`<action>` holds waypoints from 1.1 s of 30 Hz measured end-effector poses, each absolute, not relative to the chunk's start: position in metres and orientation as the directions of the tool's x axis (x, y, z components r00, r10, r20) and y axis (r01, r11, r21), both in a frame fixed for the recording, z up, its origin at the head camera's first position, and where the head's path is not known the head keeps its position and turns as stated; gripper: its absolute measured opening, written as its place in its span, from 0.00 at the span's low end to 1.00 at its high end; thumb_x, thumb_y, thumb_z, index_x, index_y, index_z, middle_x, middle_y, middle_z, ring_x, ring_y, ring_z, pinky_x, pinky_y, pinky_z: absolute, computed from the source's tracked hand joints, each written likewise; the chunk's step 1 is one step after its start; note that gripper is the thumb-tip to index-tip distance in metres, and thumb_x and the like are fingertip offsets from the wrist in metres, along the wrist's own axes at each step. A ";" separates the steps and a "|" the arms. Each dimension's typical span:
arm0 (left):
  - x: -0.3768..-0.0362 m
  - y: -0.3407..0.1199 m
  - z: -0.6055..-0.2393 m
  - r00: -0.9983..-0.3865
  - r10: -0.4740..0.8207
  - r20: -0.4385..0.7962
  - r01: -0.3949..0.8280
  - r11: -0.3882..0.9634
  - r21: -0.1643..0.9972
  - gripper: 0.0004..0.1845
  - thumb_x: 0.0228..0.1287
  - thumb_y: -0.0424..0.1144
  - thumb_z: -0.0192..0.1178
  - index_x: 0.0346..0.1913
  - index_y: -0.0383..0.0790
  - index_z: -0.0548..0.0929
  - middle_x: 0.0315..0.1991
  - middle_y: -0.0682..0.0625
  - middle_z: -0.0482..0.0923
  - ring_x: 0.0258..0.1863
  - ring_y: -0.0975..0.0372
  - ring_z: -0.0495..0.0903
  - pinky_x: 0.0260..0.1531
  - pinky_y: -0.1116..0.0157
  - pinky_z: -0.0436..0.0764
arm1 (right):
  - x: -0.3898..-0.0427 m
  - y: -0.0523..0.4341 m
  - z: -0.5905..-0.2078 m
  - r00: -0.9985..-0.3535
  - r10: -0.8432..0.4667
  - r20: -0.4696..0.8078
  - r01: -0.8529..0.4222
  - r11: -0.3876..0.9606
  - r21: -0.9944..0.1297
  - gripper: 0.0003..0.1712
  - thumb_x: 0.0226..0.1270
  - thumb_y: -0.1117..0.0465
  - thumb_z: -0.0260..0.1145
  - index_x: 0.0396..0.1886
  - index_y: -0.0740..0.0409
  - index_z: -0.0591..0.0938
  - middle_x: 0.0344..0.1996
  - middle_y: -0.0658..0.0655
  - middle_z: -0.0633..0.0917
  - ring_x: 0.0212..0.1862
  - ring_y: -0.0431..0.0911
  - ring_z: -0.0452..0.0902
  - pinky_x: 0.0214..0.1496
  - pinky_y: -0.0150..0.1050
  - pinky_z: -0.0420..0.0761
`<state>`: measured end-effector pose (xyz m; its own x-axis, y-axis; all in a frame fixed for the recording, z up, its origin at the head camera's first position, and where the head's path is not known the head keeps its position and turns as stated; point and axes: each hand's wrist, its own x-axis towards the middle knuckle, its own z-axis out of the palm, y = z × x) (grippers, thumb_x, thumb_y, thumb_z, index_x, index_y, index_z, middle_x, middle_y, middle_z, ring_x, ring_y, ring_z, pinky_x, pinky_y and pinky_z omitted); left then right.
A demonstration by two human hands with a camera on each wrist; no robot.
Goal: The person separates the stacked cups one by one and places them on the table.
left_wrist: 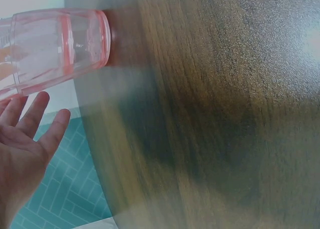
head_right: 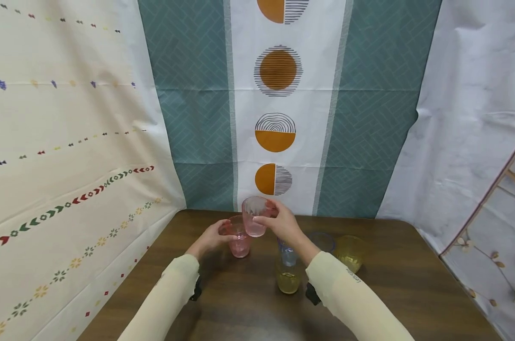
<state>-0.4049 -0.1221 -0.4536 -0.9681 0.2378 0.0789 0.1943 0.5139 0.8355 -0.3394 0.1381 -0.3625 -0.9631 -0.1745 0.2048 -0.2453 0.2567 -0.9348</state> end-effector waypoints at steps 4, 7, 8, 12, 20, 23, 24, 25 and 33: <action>-0.405 -0.123 -0.455 -0.969 0.231 0.088 0.198 0.511 0.836 0.40 0.59 0.47 0.73 0.70 0.35 0.68 0.65 0.40 0.72 0.66 0.48 0.70 0.63 0.49 0.71 | -0.331 0.154 -0.361 -0.962 -0.185 0.199 -0.243 0.260 -0.935 0.47 0.61 0.52 0.75 0.75 0.57 0.63 0.70 0.60 0.70 0.69 0.56 0.66 0.65 0.52 0.73; -0.405 -0.123 -0.456 -0.970 0.228 0.089 0.197 0.514 0.835 0.40 0.60 0.46 0.72 0.70 0.34 0.67 0.65 0.40 0.72 0.66 0.48 0.70 0.63 0.49 0.71 | -0.327 0.166 -0.362 -0.962 -0.187 0.201 -0.246 0.258 -0.934 0.48 0.62 0.53 0.75 0.76 0.60 0.61 0.70 0.62 0.69 0.70 0.58 0.65 0.66 0.53 0.71; -0.405 -0.123 -0.456 -0.970 0.227 0.088 0.196 0.516 0.834 0.40 0.60 0.46 0.72 0.70 0.34 0.67 0.66 0.40 0.72 0.66 0.48 0.70 0.63 0.49 0.71 | -0.326 0.170 -0.361 -0.962 -0.183 0.204 -0.248 0.264 -0.932 0.47 0.62 0.54 0.74 0.75 0.60 0.61 0.70 0.63 0.69 0.70 0.58 0.65 0.66 0.54 0.71; -0.406 -0.122 -0.456 -0.971 0.227 0.075 0.187 0.522 0.832 0.39 0.60 0.46 0.71 0.70 0.35 0.67 0.66 0.40 0.71 0.66 0.48 0.69 0.63 0.49 0.71 | -0.322 0.187 -0.366 -0.961 -0.170 0.219 -0.257 0.255 -0.932 0.47 0.62 0.54 0.74 0.75 0.61 0.62 0.70 0.65 0.69 0.70 0.60 0.65 0.66 0.54 0.71; -0.407 -0.123 -0.456 -0.971 0.228 0.065 0.177 0.515 0.838 0.41 0.59 0.49 0.72 0.71 0.36 0.67 0.67 0.40 0.71 0.67 0.47 0.68 0.62 0.47 0.72 | -0.312 0.216 -0.372 -0.966 -0.128 0.227 -0.254 0.268 -0.929 0.48 0.64 0.54 0.73 0.76 0.62 0.59 0.70 0.65 0.67 0.71 0.59 0.64 0.66 0.53 0.71; -0.407 -0.123 -0.456 -0.971 0.229 0.069 0.181 0.515 0.838 0.41 0.59 0.49 0.72 0.71 0.36 0.67 0.67 0.41 0.71 0.67 0.47 0.68 0.63 0.47 0.71 | -0.308 0.224 -0.373 -0.967 -0.116 0.228 -0.253 0.285 -0.925 0.49 0.65 0.54 0.72 0.77 0.63 0.57 0.71 0.66 0.67 0.71 0.59 0.63 0.66 0.50 0.72; -0.407 -0.123 -0.456 -0.970 0.232 0.071 0.184 0.515 0.837 0.41 0.60 0.48 0.72 0.71 0.36 0.67 0.67 0.41 0.71 0.67 0.48 0.68 0.63 0.47 0.71 | -0.307 0.226 -0.374 -0.968 -0.109 0.227 -0.249 0.292 -0.923 0.48 0.65 0.54 0.72 0.77 0.62 0.57 0.70 0.66 0.68 0.71 0.58 0.64 0.65 0.48 0.73; -0.407 -0.123 -0.456 -0.970 0.233 0.072 0.185 0.514 0.838 0.40 0.60 0.48 0.72 0.71 0.36 0.67 0.67 0.41 0.71 0.67 0.48 0.68 0.63 0.48 0.71 | -0.306 0.229 -0.374 -0.968 -0.108 0.228 -0.251 0.299 -0.921 0.48 0.65 0.54 0.72 0.77 0.63 0.57 0.70 0.66 0.67 0.71 0.58 0.64 0.65 0.47 0.74; -0.405 -0.123 -0.456 -0.969 0.236 0.072 0.186 0.508 0.841 0.41 0.59 0.48 0.72 0.71 0.35 0.66 0.67 0.41 0.70 0.67 0.47 0.68 0.63 0.47 0.70 | -0.302 0.244 -0.380 -0.965 -0.100 0.244 -0.264 0.348 -0.899 0.47 0.66 0.52 0.71 0.76 0.63 0.59 0.70 0.65 0.69 0.70 0.59 0.66 0.59 0.35 0.77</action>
